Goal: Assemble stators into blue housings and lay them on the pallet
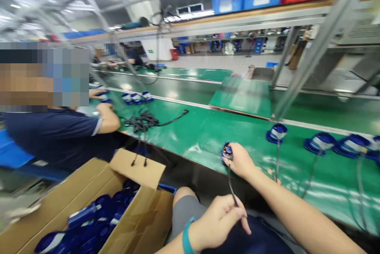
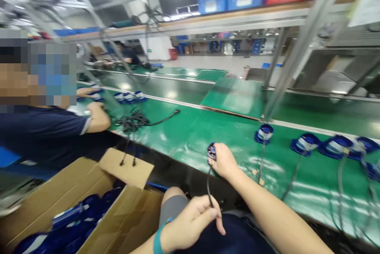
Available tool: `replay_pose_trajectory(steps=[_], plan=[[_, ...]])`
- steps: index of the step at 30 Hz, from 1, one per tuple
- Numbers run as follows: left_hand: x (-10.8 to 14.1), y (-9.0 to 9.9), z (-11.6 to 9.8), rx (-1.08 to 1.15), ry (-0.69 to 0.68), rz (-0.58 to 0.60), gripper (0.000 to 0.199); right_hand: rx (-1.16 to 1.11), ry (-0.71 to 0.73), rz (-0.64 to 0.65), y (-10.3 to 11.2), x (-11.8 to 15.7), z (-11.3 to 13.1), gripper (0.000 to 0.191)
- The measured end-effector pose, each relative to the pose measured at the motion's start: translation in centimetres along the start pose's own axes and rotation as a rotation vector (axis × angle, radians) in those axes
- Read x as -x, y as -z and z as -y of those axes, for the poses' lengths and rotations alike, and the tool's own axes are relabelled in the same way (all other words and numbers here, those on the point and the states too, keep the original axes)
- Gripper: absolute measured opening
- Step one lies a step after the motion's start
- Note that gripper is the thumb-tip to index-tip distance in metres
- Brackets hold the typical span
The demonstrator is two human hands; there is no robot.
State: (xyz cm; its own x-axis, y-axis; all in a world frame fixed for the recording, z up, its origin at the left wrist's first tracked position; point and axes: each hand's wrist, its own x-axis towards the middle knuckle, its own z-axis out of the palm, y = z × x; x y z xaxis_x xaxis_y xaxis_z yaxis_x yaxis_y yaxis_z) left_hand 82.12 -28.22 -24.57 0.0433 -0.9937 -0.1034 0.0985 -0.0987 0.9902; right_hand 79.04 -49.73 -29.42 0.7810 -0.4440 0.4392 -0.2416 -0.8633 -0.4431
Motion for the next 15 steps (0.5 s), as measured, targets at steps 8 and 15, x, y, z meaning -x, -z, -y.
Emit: replay_pose_trajectory(steps=[8, 15], plan=[[-2.1, -0.9, 2.4, 0.305, 0.132, -0.034, 0.039, -0.054, -0.201, -0.146, 2.4, -2.0, -1.5, 0.041], [-2.3, -1.0, 3.7, 0.252, 0.136, -0.045, 0.048, -0.030, -0.196, -0.160, 3.5, -0.8, -1.4, 0.036]])
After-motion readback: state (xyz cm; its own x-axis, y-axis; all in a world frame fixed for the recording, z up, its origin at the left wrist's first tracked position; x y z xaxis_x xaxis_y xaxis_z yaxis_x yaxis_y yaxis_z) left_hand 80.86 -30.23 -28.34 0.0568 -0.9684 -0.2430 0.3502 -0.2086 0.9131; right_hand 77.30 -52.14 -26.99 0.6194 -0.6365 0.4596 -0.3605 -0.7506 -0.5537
